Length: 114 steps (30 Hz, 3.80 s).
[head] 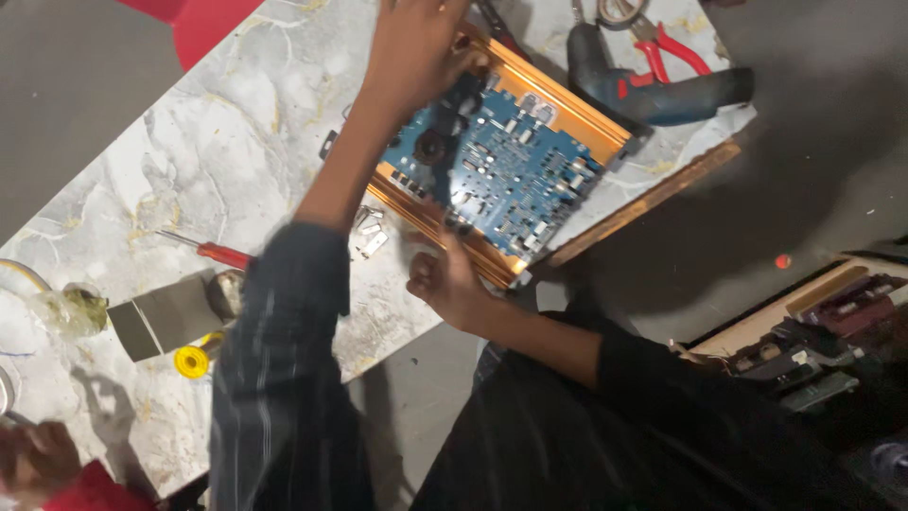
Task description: The person assembles an electronic device by first attaching a wire to a perforated plastic basket and testing it with a flashlight. They then use a power drill to secure a circuit board into a metal casing, handling screws and a plastic bag of components along the way.
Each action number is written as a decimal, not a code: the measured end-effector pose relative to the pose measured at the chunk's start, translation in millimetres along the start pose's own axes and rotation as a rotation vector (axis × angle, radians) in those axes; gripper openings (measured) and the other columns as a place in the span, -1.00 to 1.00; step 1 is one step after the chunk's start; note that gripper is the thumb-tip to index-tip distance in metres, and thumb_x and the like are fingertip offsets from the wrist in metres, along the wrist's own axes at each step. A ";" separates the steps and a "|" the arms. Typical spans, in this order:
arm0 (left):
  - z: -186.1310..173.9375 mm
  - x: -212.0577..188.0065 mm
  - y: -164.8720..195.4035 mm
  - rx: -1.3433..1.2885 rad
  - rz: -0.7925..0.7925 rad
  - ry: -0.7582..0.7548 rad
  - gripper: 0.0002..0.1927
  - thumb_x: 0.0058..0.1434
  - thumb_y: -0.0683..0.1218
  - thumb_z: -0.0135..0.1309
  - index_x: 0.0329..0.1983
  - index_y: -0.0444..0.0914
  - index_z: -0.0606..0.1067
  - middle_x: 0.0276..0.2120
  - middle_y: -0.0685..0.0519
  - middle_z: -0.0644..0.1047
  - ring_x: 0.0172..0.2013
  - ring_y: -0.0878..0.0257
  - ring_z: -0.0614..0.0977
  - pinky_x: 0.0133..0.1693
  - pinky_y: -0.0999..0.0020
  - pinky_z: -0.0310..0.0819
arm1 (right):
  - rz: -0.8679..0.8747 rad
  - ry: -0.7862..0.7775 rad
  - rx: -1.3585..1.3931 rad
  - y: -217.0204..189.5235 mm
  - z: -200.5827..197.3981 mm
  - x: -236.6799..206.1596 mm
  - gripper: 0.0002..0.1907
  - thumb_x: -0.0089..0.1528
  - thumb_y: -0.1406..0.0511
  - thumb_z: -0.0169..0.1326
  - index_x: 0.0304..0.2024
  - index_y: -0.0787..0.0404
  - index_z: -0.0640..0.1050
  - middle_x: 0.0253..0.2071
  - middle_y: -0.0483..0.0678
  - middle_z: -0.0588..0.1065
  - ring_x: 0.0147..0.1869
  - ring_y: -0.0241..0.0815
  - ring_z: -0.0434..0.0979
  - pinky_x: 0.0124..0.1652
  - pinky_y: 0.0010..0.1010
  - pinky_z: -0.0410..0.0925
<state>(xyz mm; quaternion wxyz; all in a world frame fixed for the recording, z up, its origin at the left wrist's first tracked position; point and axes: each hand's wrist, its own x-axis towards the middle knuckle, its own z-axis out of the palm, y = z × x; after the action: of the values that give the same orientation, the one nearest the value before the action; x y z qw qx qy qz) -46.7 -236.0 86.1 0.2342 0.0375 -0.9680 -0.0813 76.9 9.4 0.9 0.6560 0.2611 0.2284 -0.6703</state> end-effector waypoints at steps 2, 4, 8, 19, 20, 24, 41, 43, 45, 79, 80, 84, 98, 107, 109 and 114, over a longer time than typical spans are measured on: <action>-28.0 -33.1 42.7 0.022 -0.095 0.151 -0.49 0.34 0.13 0.30 0.10 -0.31 0.45 0.03 -0.14 0.52 0.11 -0.15 0.47 0.08 -0.04 0.30 | 0.024 -0.006 -0.069 -0.3 -5.2 -10.5 -0.67 0.36 0.11 -0.06 -0.09 0.25 0.42 -0.49 -0.09 0.30 -0.43 -0.24 0.26 -0.36 -0.38 0.28; -49.2 -67.8 88.2 -0.064 -0.296 0.168 -0.57 0.35 0.06 0.30 0.08 -0.33 0.50 -0.09 -0.10 0.54 -0.01 -0.08 0.52 0.01 0.02 0.35 | 0.048 -0.051 -0.256 -5.1 -14.2 -28.4 -0.80 0.34 0.26 -0.11 -0.08 0.26 0.41 -0.39 -0.04 0.40 -0.36 -0.22 0.36 -0.27 -0.34 0.36; -62.5 -130.5 176.5 -0.133 -0.758 0.264 -0.77 0.40 -0.10 0.21 -0.02 -0.34 0.51 -0.13 -0.08 0.55 -0.05 -0.06 0.53 0.02 0.08 0.37 | -0.060 -0.282 -0.764 -30.8 -44.4 -83.4 -0.80 0.32 0.49 -0.25 -0.06 0.30 0.39 -0.24 0.03 0.49 -0.23 -0.18 0.52 -0.17 -0.31 0.47; -1.2 -135.2 322.7 -0.130 -0.769 0.221 -0.83 0.32 -0.21 0.19 -0.08 -0.35 0.50 -0.14 -0.11 0.52 -0.06 -0.06 0.53 -0.02 0.09 0.40 | -0.741 -0.122 -1.020 -173.2 -120.7 -180.9 -0.65 0.31 0.64 -0.19 0.00 0.26 0.07 -0.09 0.02 0.17 -0.07 0.02 0.69 -0.11 -0.23 0.57; 3.5 -131.2 324.2 -0.130 -0.748 0.211 -0.83 0.31 -0.22 0.19 -0.08 -0.35 0.50 -0.15 -0.11 0.52 -0.08 -0.06 0.53 -0.03 0.09 0.40 | -0.773 -0.138 -1.013 -179.9 -124.5 -180.9 -0.67 0.33 0.63 -0.19 0.00 0.25 0.06 -0.09 0.02 0.18 -0.06 0.01 0.70 -0.09 -0.22 0.57; 16.4 -125.4 326.3 -0.122 -0.717 0.193 -0.86 0.36 -0.22 0.20 -0.08 -0.32 0.50 -0.16 -0.08 0.53 -0.10 -0.01 0.58 -0.03 0.12 0.44 | -0.858 -0.165 -0.915 -191.6 -138.9 -172.9 -0.73 0.42 0.56 -0.14 0.01 0.25 0.08 -0.09 0.02 0.28 -0.06 -0.04 0.73 -0.06 -0.21 0.58; 69.6 -133.0 302.4 -0.061 -0.495 0.122 -0.67 0.31 -0.26 0.26 0.10 -0.34 0.48 -0.12 -0.06 0.51 -0.11 0.10 0.60 -0.05 0.24 0.47 | -1.187 -0.269 -0.788 -169.9 -158.1 -81.9 -0.90 0.24 0.53 0.23 -0.20 0.40 0.58 -0.07 -0.06 0.51 -0.06 -0.32 0.60 -0.03 -0.52 0.52; 72.4 -134.7 300.6 -0.058 -0.467 0.137 -0.69 0.31 -0.26 0.27 0.08 -0.34 0.48 -0.11 -0.05 0.52 -0.10 0.10 0.60 -0.04 0.25 0.48 | -1.316 -0.218 -0.888 -170.1 -160.3 -76.7 -0.89 0.17 0.55 0.24 -0.25 0.41 0.59 -0.06 -0.06 0.40 -0.13 -0.28 0.60 -0.12 -0.51 0.55; 76.1 -138.2 300.5 -0.051 -0.441 0.137 -0.70 0.31 -0.27 0.27 0.07 -0.35 0.48 -0.10 -0.06 0.53 -0.09 0.09 0.60 -0.02 0.25 0.48 | -1.314 -0.281 -0.815 -170.2 -162.5 -72.7 -0.81 0.22 0.56 0.23 -0.16 0.41 0.49 -0.06 -0.07 0.39 -0.04 -0.25 0.66 -0.07 -0.50 0.57; 67.9 -138.3 283.4 -0.233 -0.486 0.163 -0.68 0.21 -0.23 0.25 0.04 -0.37 0.53 -0.19 -0.11 0.51 -0.24 0.04 0.58 -0.18 0.21 0.45 | -1.349 -0.260 -0.679 -151.7 -132.0 -45.3 -0.45 0.24 0.58 0.26 0.09 0.22 0.24 -0.15 0.00 0.52 -0.08 -0.31 0.57 -0.07 -0.53 0.43; 67.3 -138.1 282.6 -0.234 -0.473 0.162 -0.67 0.21 -0.23 0.25 0.04 -0.37 0.53 -0.18 -0.12 0.51 -0.22 0.03 0.58 -0.17 0.21 0.45 | -1.364 -0.274 -0.688 -153.2 -131.2 -45.9 -0.45 0.25 0.58 0.26 0.10 0.22 0.23 -0.15 0.00 0.53 -0.08 -0.31 0.57 -0.05 -0.52 0.44; 66.2 -137.8 280.2 -0.268 -0.523 0.133 -0.67 0.19 -0.22 0.25 0.03 -0.36 0.53 -0.20 -0.11 0.51 -0.25 0.02 0.58 -0.19 0.21 0.45 | -1.357 -0.281 -0.725 -156.4 -129.6 -47.7 -0.47 0.28 0.56 0.25 0.12 0.23 0.23 -0.17 0.00 0.55 -0.09 -0.30 0.58 -0.05 -0.53 0.43; 59.2 -128.3 280.4 -0.341 -0.596 0.131 -0.66 0.17 -0.22 0.20 0.03 -0.38 0.54 -0.18 -0.15 0.55 -0.22 -0.02 0.61 -0.14 0.20 0.47 | -1.451 -0.094 -0.821 -142.0 -112.8 -61.2 -0.64 0.30 0.51 0.20 0.03 0.28 0.32 -0.21 -0.06 0.55 -0.19 -0.39 0.55 -0.25 -0.60 0.40; 52.2 -121.8 279.6 -0.447 -0.620 0.158 -0.68 0.18 -0.23 0.18 0.02 -0.38 0.53 -0.17 -0.14 0.55 -0.19 0.00 0.64 -0.13 0.23 0.49 | -1.455 0.072 -0.887 -132.8 -104.9 -64.5 -0.92 0.31 0.48 0.19 -0.15 0.34 0.55 -0.30 -0.17 0.54 -0.29 -0.51 0.44 -0.29 -0.66 0.32; 50.6 -120.6 279.2 -0.456 -0.641 0.159 -0.67 0.17 -0.24 0.18 0.02 -0.39 0.53 -0.19 -0.14 0.54 -0.21 0.00 0.63 -0.15 0.23 0.49 | -1.437 0.084 -0.859 -130.8 -105.0 -64.8 -0.92 0.32 0.48 0.20 -0.13 0.35 0.59 -0.29 -0.17 0.54 -0.28 -0.51 0.43 -0.28 -0.66 0.30; 49.5 -119.8 277.5 -0.460 -0.648 0.150 -0.67 0.18 -0.24 0.18 0.03 -0.39 0.53 -0.19 -0.14 0.53 -0.21 -0.01 0.62 -0.13 0.23 0.48 | -1.308 0.064 -0.812 -126.9 -107.6 -67.9 -0.89 0.33 0.47 0.16 -0.08 0.37 0.57 -0.22 -0.18 0.55 -0.23 -0.53 0.43 -0.26 -0.68 0.30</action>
<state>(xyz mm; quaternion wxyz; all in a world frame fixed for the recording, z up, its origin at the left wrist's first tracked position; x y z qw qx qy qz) 27.3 57.2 37.6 0.2688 0.2931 -0.8428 -0.3627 -44.2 135.3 -41.3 0.1634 -0.1690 0.5834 -0.7774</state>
